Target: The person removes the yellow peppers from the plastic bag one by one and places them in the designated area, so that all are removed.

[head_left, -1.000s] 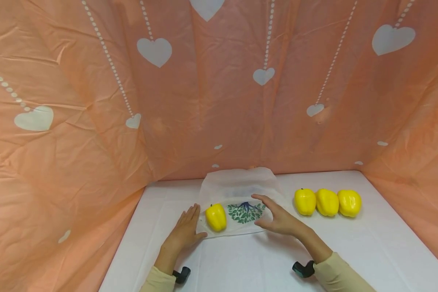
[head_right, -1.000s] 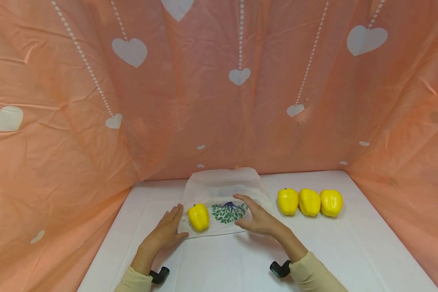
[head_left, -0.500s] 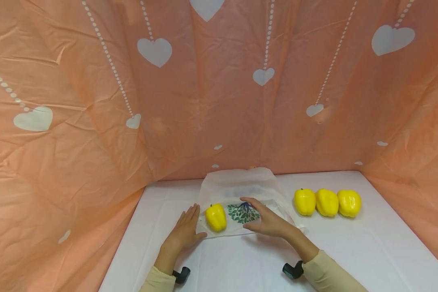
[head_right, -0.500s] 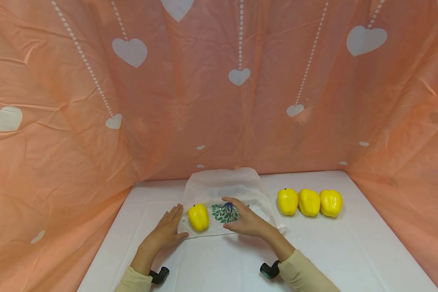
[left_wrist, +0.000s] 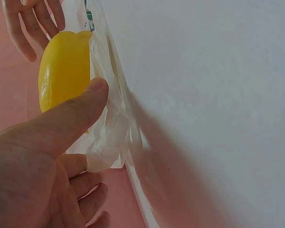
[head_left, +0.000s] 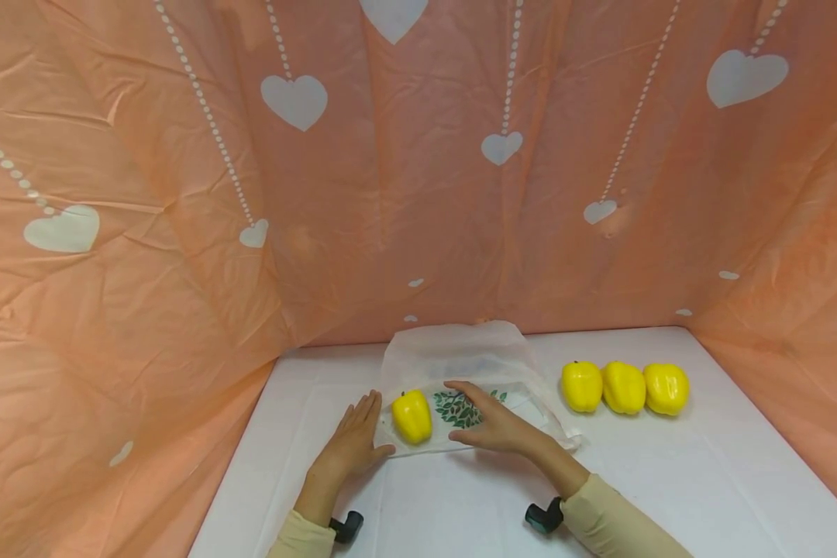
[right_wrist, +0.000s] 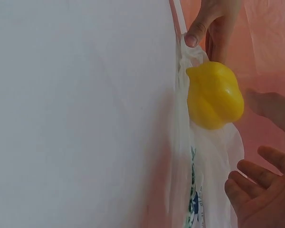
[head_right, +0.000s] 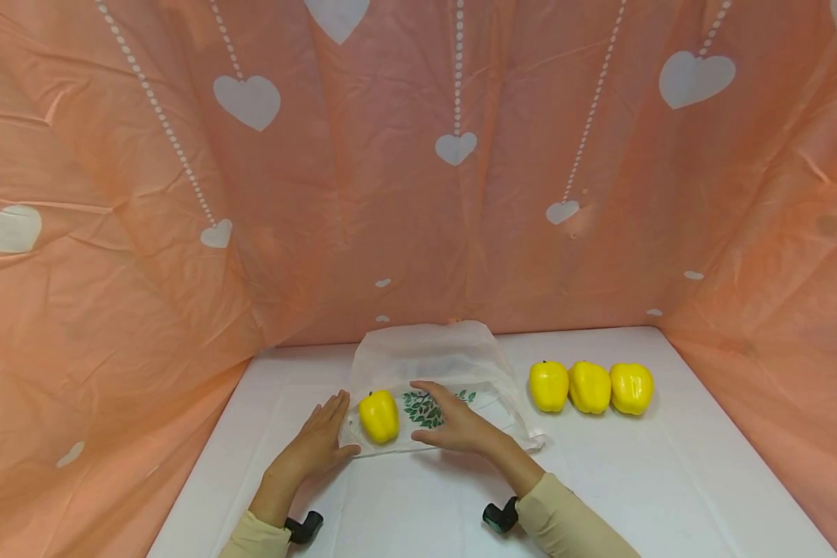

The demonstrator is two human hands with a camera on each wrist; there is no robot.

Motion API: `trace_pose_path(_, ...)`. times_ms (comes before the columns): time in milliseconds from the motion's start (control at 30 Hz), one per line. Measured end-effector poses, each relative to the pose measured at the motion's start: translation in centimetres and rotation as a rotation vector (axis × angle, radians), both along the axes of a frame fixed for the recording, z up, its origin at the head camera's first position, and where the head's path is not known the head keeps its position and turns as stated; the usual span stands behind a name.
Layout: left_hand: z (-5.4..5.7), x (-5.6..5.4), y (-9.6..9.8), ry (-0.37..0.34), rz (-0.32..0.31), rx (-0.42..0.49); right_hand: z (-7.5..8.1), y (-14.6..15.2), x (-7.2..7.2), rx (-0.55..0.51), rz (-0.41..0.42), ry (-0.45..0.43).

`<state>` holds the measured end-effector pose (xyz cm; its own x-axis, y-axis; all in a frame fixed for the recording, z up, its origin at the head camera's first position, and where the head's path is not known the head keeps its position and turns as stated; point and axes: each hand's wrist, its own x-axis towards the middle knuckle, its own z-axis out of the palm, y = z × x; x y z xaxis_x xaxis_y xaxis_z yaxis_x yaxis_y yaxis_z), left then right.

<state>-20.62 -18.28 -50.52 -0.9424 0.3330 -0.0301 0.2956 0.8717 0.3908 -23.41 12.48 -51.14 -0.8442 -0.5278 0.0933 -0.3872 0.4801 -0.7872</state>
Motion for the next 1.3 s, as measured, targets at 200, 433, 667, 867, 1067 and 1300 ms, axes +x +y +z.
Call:
trace_pose_path(200,0.0,0.1,0.0,0.01,-0.009,-0.005,-0.1,-0.6,0.0,0.024,0.004,0.027)
trace_pose_path(433,-0.1,0.0,-0.1,0.013,-0.01,-0.005,0.0,-1.2,-0.4,0.021,0.011,0.025)
trace_pose_path(667,0.0,0.1,0.0,0.005,-0.01,0.006,-0.1,-1.8,-0.5,0.013,0.034,0.036)
trace_pose_path(867,0.0,0.0,0.0,0.008,-0.017,0.006,-0.4,-2.5,-0.7,0.026,0.039,0.039)
trace_pose_path(1067,-0.3,-0.1,-0.1,0.016,-0.025,0.002,-0.6,-3.1,-1.0,0.026,0.055,0.039)
trace_pose_path(1300,-0.5,-0.2,-0.1,0.028,-0.031,-0.012,-0.8,-4.0,-1.1,0.057,0.042,0.026)
